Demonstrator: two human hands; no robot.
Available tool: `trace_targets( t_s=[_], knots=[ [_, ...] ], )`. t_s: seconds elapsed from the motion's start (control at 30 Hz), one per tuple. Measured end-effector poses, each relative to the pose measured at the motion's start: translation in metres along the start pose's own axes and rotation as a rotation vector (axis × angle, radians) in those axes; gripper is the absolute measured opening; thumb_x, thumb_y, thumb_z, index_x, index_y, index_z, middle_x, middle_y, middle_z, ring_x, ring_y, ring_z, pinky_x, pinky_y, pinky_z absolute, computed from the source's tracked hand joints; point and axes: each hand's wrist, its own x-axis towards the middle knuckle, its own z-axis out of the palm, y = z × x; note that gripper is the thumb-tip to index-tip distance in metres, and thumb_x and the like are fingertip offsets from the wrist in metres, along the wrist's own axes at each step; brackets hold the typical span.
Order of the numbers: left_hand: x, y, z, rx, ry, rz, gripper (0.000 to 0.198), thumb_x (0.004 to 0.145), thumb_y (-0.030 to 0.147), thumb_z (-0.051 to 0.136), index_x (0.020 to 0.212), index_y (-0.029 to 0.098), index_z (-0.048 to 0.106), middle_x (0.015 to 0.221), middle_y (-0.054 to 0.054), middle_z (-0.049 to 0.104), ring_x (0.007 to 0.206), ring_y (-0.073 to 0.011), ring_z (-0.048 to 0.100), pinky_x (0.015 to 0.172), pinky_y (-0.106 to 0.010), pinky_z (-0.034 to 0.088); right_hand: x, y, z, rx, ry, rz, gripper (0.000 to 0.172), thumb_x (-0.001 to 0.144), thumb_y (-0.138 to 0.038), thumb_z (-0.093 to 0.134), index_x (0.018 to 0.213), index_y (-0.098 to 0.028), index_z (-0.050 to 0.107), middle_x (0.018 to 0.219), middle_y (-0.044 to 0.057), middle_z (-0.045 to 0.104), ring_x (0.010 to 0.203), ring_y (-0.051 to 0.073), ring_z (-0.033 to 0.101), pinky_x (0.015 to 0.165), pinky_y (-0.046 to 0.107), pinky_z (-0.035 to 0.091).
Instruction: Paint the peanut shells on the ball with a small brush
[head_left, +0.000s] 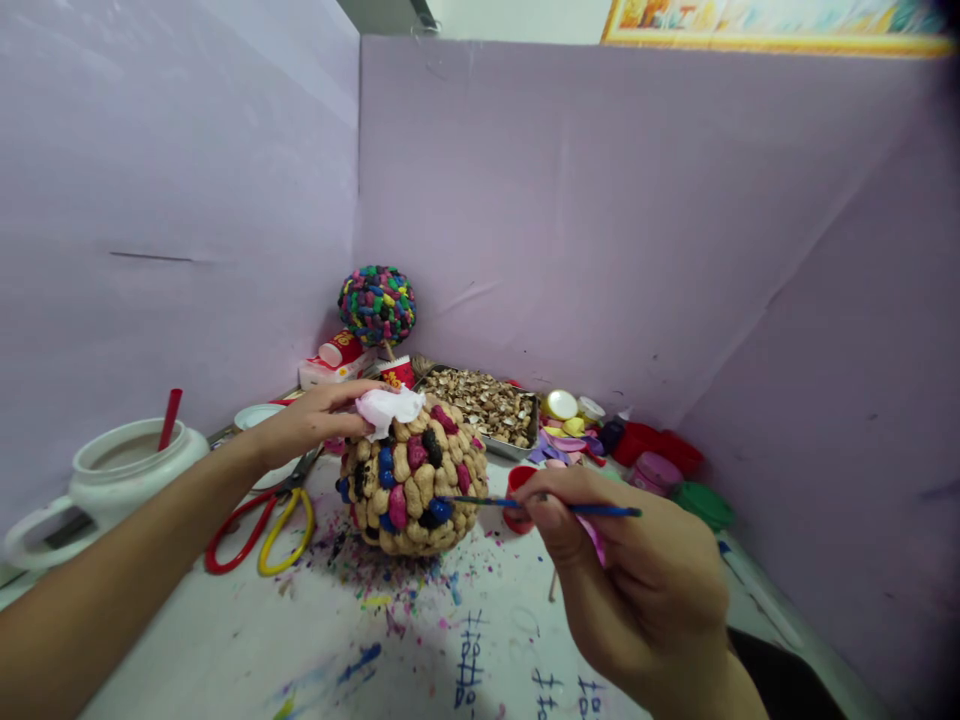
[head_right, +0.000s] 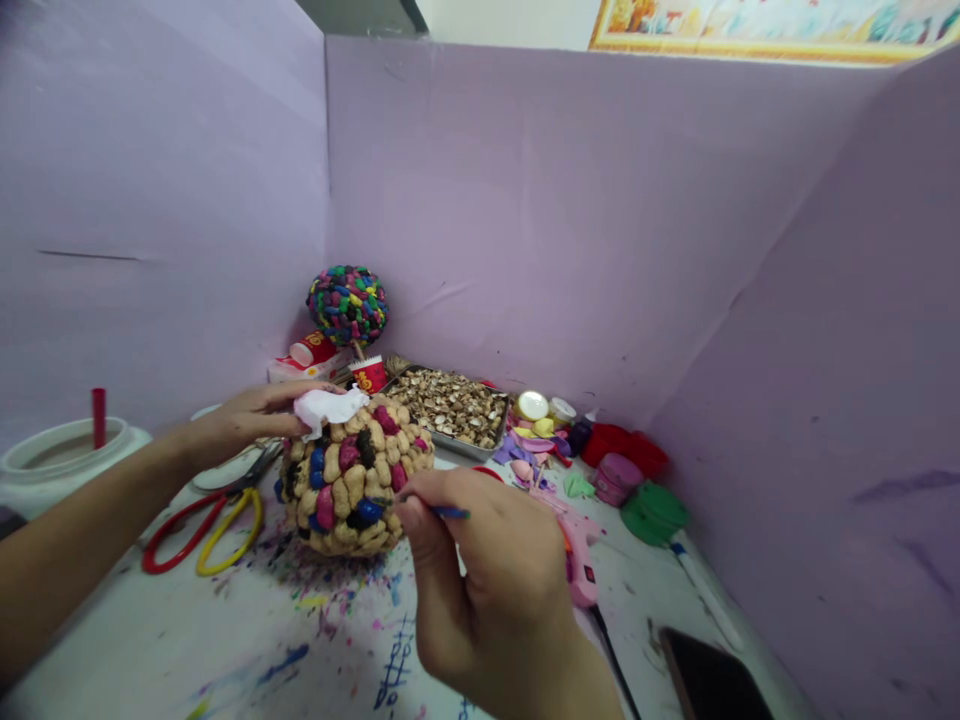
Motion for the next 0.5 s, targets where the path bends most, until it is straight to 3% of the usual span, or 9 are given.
trace_targets(
  t_s=[0.2, 0.37, 0.5],
  knots=[
    [-0.001, 0.003, 0.001, -0.051, 0.023, -0.015, 0.048, 0.067, 0.028, 0.063, 0.114, 0.021, 0.067, 0.112, -0.003, 0.069, 0.110, -0.0302, 0.057, 0.091, -0.033, 0.046, 0.000, 0.002, 0.002, 0.022, -0.029, 0.011, 0.013, 0.086, -0.010, 0.052, 0.081, -0.015, 0.063, 0.067, 0.002, 0.070, 0.058, 0.010, 0.065, 0.054, 0.019, 0.050],
    [0.005, -0.009, -0.003, -0.182, 0.006, -0.021, 0.048, 0.064, 0.026, 0.065, 0.111, 0.020, 0.068, 0.111, -0.003, 0.069, 0.112, -0.0305, 0.056, 0.092, -0.034, 0.044, -0.007, 0.008, -0.002, 0.041, 0.132, 0.157, 0.014, 0.088, -0.013, 0.056, 0.085, -0.022, 0.066, 0.073, -0.002, 0.072, 0.059, 0.009, 0.067, 0.056, 0.019, 0.053],
    [0.009, -0.023, -0.007, -0.342, 0.082, -0.082, 0.044, 0.057, 0.019, 0.062, 0.099, 0.019, 0.072, 0.099, -0.002, 0.073, 0.106, -0.0307, 0.059, 0.088, -0.035, 0.045, -0.010, 0.018, -0.004, 0.024, 0.288, 0.299, 0.012, 0.088, -0.019, 0.059, 0.083, -0.024, 0.068, 0.074, -0.003, 0.072, 0.061, 0.009, 0.068, 0.060, 0.020, 0.055]
  ],
)
